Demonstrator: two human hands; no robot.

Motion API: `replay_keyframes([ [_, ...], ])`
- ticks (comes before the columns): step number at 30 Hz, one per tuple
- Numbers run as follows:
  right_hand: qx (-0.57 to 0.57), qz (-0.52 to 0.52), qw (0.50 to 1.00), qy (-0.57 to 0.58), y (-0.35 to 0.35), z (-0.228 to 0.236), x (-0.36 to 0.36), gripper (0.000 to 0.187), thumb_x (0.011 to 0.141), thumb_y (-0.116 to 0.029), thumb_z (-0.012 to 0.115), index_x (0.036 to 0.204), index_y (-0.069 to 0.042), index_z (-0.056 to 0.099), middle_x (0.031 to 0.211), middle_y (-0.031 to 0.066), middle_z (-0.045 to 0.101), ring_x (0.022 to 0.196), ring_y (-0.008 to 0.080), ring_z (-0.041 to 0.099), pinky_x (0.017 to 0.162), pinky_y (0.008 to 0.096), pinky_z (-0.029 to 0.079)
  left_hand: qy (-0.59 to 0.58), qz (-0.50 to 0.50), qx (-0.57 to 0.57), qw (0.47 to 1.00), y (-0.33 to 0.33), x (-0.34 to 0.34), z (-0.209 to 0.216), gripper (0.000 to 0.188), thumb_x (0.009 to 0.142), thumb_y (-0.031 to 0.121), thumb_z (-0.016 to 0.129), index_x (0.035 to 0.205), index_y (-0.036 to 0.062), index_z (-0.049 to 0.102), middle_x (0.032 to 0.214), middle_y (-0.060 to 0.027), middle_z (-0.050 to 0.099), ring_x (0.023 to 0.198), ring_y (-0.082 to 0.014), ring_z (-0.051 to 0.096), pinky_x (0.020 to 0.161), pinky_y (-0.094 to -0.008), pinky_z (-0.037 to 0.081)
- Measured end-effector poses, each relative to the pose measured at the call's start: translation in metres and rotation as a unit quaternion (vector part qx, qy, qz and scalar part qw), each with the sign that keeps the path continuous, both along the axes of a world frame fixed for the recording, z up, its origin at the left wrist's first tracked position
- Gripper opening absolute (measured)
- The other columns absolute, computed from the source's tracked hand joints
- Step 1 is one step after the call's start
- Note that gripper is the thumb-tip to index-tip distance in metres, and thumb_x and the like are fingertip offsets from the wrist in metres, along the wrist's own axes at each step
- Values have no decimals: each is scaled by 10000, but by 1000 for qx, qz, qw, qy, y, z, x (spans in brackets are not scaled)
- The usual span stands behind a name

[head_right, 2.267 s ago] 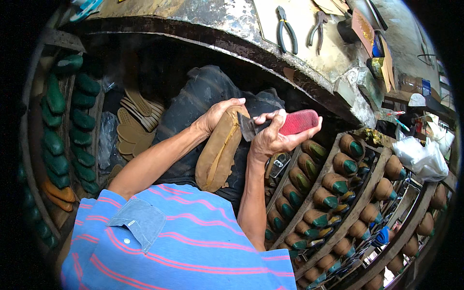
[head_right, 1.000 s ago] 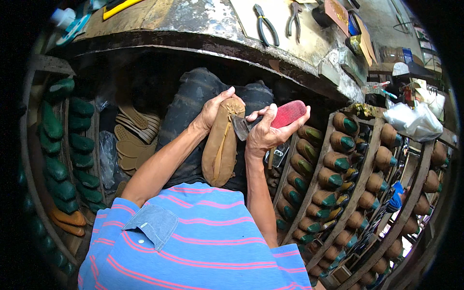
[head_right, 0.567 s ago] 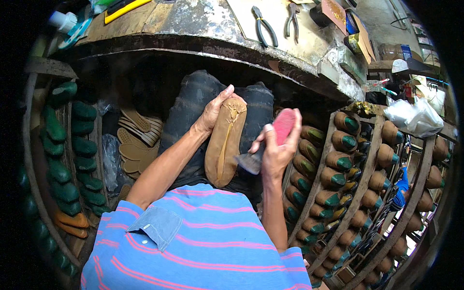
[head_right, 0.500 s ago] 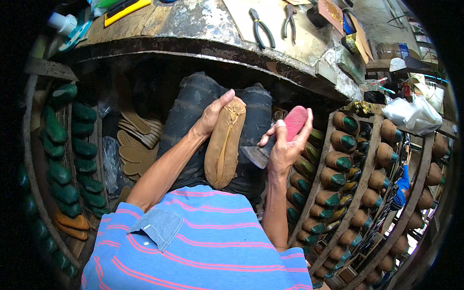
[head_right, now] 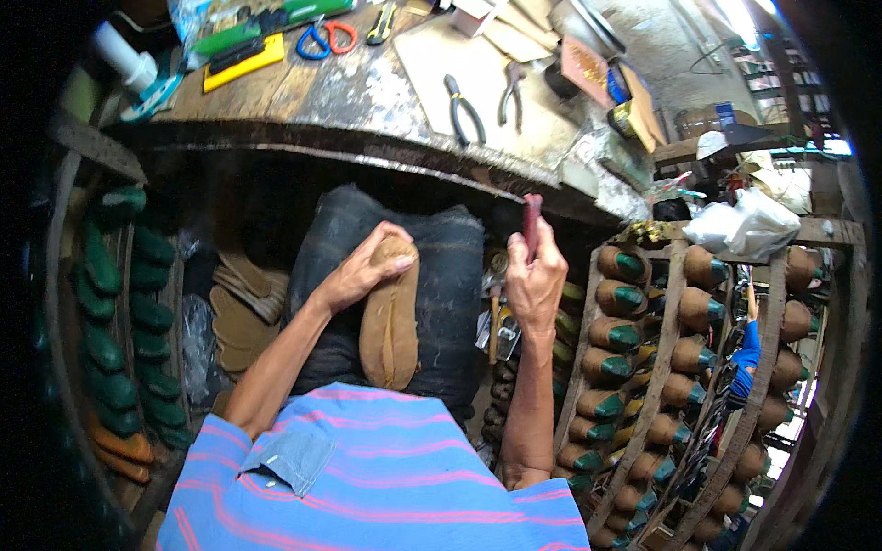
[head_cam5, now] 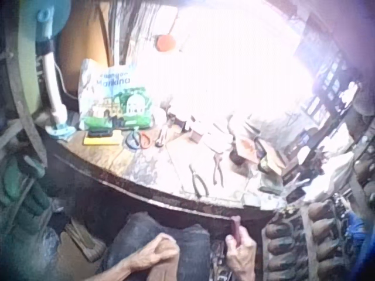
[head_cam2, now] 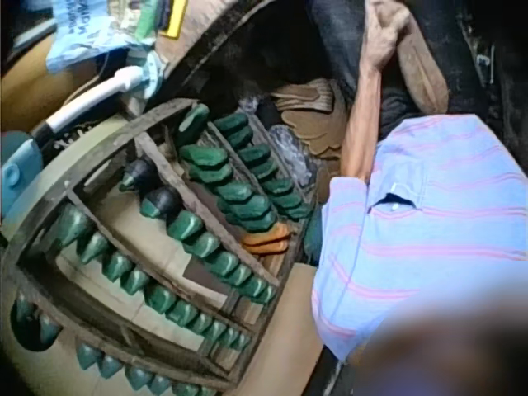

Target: The person uses pliers to pull nails from a shoe sole, then hammers the nails back in and smooths the sole with a red sanding block. The process is repeated on a second shoe sole.

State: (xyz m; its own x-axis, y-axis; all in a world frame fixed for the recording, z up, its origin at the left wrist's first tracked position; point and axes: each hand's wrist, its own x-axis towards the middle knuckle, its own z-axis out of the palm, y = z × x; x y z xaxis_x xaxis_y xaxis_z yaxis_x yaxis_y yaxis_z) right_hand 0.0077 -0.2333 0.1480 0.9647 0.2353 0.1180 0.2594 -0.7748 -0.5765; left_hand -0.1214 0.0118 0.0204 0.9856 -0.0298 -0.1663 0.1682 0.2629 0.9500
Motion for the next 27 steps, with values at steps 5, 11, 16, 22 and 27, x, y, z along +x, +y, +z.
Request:
replay_keyframes([
  [5,-31,68,994,-82,5,-3,61,385,1038,-221,703,1376,-41,736,1009,272,759,887,449,752,840,505,589,-53,143,-32,988,3,-16,36,398,1092,308,800,1403,118,642,1207,-23,664,1140,-103,631,1040,-302,538],
  [11,-188,96,961,-177,7,-28,210,531,966,-332,748,1449,-118,693,1104,273,777,1041,477,754,946,567,602,-114,171,77,976,46,-43,67,385,993,261,876,1285,91,691,1287,-105,710,1247,-230,674,1170,-396,510],
  [16,-232,71,958,-151,-2,-57,287,628,953,-297,871,1505,-110,639,1316,234,710,1214,471,715,1039,564,588,-111,63,601,789,41,-77,82,471,921,349,873,1323,123,780,1356,-107,717,1432,-334,628,1308,-801,244],
  [22,-129,70,954,-261,-5,-67,224,423,1006,-128,744,1402,-8,658,1222,282,721,1122,498,709,965,568,577,-265,-137,731,614,-20,-69,55,836,977,348,784,1739,238,457,1674,-136,564,1496,-312,570,1272,-669,370],
  [27,32,127,966,-225,-20,-60,83,225,1002,-6,724,1221,38,747,1132,255,762,1039,464,750,955,501,611,-286,-168,683,651,0,-38,41,938,950,313,789,1791,275,374,1604,-140,600,1387,-301,630,1123,-571,483],
])
